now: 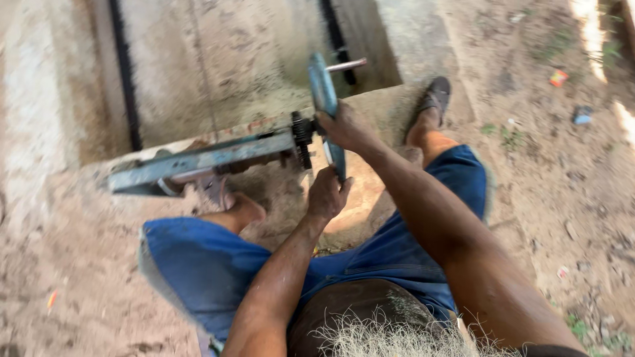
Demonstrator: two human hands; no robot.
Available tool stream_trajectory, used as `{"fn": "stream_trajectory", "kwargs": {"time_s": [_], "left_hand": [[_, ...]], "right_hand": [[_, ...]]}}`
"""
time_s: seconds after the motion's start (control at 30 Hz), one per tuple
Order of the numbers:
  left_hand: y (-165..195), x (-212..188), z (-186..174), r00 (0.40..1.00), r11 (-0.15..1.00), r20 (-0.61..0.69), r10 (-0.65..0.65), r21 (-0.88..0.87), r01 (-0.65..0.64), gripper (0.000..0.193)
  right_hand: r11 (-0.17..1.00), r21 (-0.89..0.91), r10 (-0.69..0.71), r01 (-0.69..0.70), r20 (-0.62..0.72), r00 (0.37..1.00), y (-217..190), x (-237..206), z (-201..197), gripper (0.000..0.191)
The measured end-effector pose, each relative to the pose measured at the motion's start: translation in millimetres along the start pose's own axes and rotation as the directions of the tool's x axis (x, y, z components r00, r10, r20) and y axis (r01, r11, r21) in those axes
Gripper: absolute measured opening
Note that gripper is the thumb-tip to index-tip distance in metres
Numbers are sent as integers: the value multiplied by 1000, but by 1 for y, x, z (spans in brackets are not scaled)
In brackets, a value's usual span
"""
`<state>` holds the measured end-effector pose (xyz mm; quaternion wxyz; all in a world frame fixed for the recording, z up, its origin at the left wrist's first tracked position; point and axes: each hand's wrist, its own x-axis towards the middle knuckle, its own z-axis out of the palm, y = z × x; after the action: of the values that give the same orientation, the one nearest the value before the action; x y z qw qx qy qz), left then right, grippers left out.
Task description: The person operates a hand-cranked winch mechanism by turning a wheel with both hands. The crank is attached to a metal frame over a concrete channel, and the person continues to rotate the wheel throughout the clip.
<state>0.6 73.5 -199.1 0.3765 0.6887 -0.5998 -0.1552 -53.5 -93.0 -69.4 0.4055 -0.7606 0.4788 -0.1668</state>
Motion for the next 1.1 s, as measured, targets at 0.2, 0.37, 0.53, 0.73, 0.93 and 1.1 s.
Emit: {"fn": "stream_trajectory", "kwargs": {"time_s": [0.2, 0.37, 0.53, 0.73, 0.93, 1.1], "left_hand": [[-18, 33, -38, 850, 726, 417, -321, -468, 503, 64], [-12, 61, -65, 927, 812, 64, -369, -463, 355, 67], [14, 127, -81, 945, 830, 74, -318, -460, 315, 66], [31, 180, -83, 945, 936, 113, -307, -143, 321, 62], [34, 149, -52, 975, 971, 24, -220, -96, 221, 54], [34, 115, -49, 969, 961, 64, -239, -130, 246, 60]], "right_hand": [[940, -342, 55, 11, 183, 982, 37, -24, 14, 57], [483, -546, -682, 685, 255, 685, 69, -50, 28, 35], [977, -207, 26, 55, 371, 928, 66, -69, 33, 48], [904, -427, 183, 11, 410, 894, 59, -83, 33, 48], [771, -615, 270, 163, 548, 791, 74, -73, 37, 43], [683, -679, 324, 269, 611, 722, 59, -52, 20, 28]]}}
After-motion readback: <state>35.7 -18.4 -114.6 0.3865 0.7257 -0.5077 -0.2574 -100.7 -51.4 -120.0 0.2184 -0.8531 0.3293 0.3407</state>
